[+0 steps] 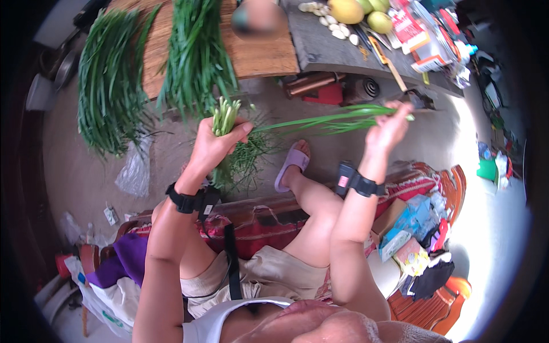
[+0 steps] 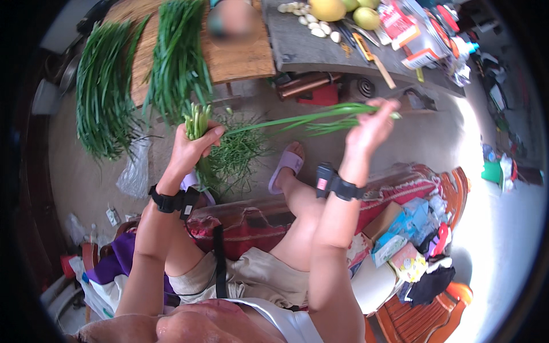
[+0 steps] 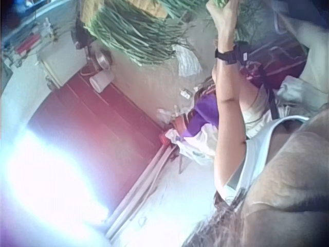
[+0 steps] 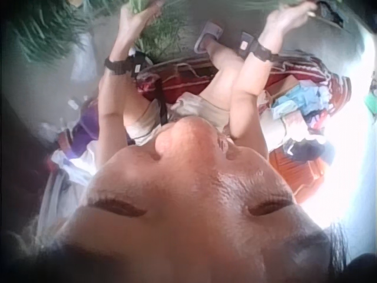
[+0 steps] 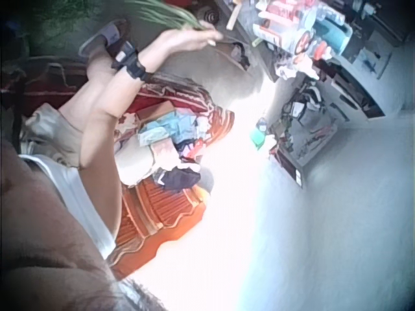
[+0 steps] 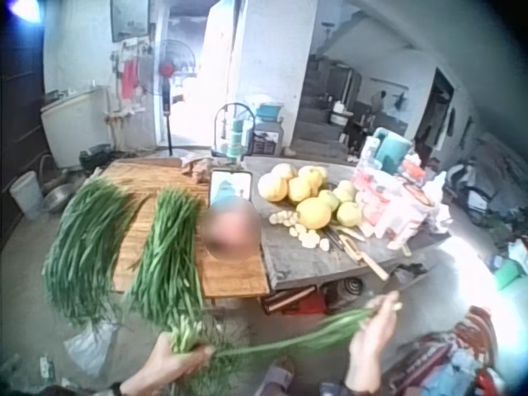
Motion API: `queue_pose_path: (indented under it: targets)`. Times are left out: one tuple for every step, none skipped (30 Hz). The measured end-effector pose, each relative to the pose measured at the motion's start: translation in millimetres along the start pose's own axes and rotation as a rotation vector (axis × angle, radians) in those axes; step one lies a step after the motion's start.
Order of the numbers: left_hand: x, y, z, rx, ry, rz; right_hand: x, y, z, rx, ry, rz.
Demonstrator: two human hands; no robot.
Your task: The person cleans chives by hand, peeling away damaged or discolored outer layers from the stems one by one while holding the bunch.
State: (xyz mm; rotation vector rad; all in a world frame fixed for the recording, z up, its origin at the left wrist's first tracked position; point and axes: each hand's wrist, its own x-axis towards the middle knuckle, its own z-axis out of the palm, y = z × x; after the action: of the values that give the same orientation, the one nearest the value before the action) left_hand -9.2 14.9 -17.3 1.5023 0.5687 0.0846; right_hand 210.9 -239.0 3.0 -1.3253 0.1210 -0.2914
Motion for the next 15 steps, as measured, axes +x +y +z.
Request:
queue_pose_path:
  targets:
    - [1,0,-1,0.008,0.024,-0.002,5,-3,-7,0.001,0.091,-0.034]
    - [2,-1,-2,-0.108,-0.015,-0.014,15,-2,-15,0.061,0.077,-0.05]
    - [3,0,-3,-0.224,-0.054,-0.023,12,-8,-9,0.122,0.064,-0.065]
    - [2,2,-4,-0.295,-0.092,-0.041,5,-9,-1,0.129,0.081,-0.015]
    - [1,4,-3,-0.446,-0.163,-0.08,-6,-11,8,0.145,0.071,-0.009]
    - [1,4,-4,-0.53,-0.212,-0.096,-17,-11,17,0.127,-0.064,0.053]
    - [1,3,-4,-0.612,-0.266,-0.112,-26,-11,24,0.108,-0.196,0.112]
    - [0,5,-3,-0.638,-0.286,-0.126,-31,-6,28,0.168,-0.334,0.219]
    - [1,4,-1,-0.682,-0.318,-0.134,-42,0,35,0.169,-0.485,0.233]
    - [2,5,0,-0.721,-0.343,-0.129,-51,6,39,0.056,-0.546,0.329]
    - [2,4,1,-0.765,-0.37,-0.131,-65,6,49,0.008,-0.639,0.348]
    - [1,1,-1,-0.757,-0.363,-0.13,-84,1,63,-0.232,-0.719,0.287]
    - [2,-2,-1,-0.777,-0.394,-0.136,-95,-2,74,-0.228,-0.839,0.345]
    - [5,-2,3,-0.801,-0.439,-0.142,-99,-9,78,-0.235,-0.936,0.382]
    - [4,0,6,-0.797,-0.445,-0.142,-105,-4,81,-0.264,-0.964,0.36]
